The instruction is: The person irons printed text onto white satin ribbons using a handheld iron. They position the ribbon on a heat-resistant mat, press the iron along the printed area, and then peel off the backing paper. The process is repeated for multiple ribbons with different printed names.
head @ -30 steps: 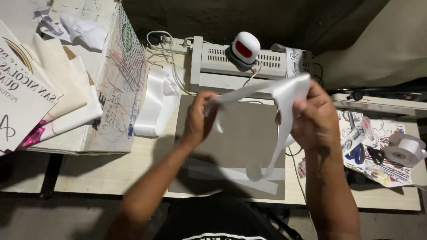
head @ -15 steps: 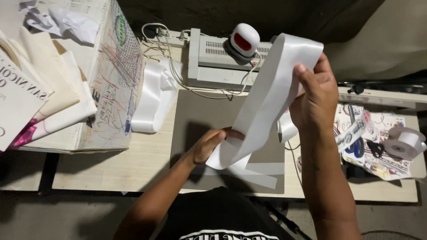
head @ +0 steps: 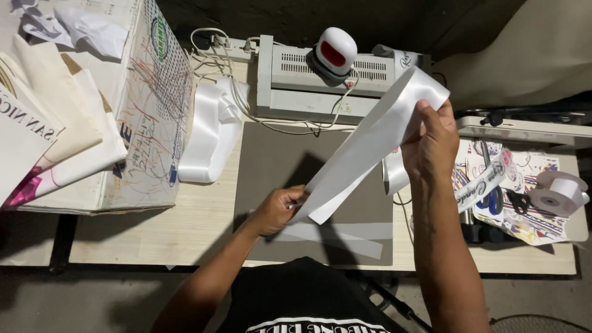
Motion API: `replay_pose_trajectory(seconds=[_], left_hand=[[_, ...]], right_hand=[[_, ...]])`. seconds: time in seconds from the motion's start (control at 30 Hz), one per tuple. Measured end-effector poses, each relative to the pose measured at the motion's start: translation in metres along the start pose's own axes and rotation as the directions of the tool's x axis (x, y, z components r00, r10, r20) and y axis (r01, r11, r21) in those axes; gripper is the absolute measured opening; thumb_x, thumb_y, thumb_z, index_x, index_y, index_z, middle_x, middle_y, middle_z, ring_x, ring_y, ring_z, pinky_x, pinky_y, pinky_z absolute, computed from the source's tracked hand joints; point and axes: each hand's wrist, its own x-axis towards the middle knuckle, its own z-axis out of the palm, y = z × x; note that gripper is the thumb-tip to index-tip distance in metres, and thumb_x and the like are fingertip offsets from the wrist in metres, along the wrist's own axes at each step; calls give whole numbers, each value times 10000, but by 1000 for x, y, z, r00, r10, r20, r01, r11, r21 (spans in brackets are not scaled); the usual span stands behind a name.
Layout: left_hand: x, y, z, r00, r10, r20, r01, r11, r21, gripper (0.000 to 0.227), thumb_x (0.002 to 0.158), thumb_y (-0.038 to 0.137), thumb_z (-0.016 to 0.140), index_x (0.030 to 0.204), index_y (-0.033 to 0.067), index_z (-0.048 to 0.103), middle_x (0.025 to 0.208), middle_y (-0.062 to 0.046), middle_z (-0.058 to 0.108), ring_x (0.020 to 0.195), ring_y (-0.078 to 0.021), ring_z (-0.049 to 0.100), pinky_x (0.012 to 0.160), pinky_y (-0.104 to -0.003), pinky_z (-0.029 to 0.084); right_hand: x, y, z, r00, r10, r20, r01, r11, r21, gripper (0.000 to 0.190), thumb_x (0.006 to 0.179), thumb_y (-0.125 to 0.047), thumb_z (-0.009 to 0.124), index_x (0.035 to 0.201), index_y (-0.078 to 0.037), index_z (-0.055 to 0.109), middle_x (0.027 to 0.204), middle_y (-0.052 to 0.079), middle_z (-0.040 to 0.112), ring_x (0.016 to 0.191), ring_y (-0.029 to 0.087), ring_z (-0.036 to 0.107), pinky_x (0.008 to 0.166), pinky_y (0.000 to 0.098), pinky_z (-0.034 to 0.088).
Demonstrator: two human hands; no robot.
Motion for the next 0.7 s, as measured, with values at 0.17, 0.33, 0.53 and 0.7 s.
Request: replay_pose_trajectory(seconds=[0.17, 0.33, 0.53, 0.7], left_hand=[[-3, -26, -4, 998, 32, -56, -26, 995, 98, 296, 1000, 159, 673, 1227, -22, 730, 1217, -74, 744, 1305, -135, 582, 1104, -312, 436], [-11, 14, 8, 980, 183, 74, -112, 824, -556, 817, 853, 638, 710, 1315, -35, 677, 1306, -14, 621, 1237, -131, 593, 1084, -306, 432], [-13, -9, 21, 983, -59, -173, 45, 995, -85, 730, 834, 513, 784, 1278, -53, 657, 1176, -108, 703, 1094, -179, 629, 966, -362, 510], [3, -23, 16, 802, -110, -587, -92, 949, -303, 523, 984, 412, 663, 1239, -43, 691, 1180, -95, 724, 1108, -161, 609, 1021, -327, 453]], right_hand=[[1, 0, -11, 996, 8, -88, -6, 1000, 16, 392, 1007, -26, 646, 1364, -6, 487, 1222, 114, 666, 1105, 185, 709, 1014, 339, 625], [4, 5, -23, 992, 5, -128, -4, 1000, 10, 412, 997, -35, 626, 1378, -29, 468, 1239, 109, 648, 1130, 198, 700, 1029, 357, 620], [6, 14, -36, 990, 16, -141, -4, 996, 86, 364, 1019, -27, 616, 1364, -20, 502, 1233, 102, 661, 1121, 187, 700, 1033, 340, 612], [2, 19, -44, 997, 48, -62, -38, 989, 145, 400, 961, -17, 552, 1359, 12, 563, 1129, 108, 672, 916, 167, 662, 851, 305, 587]])
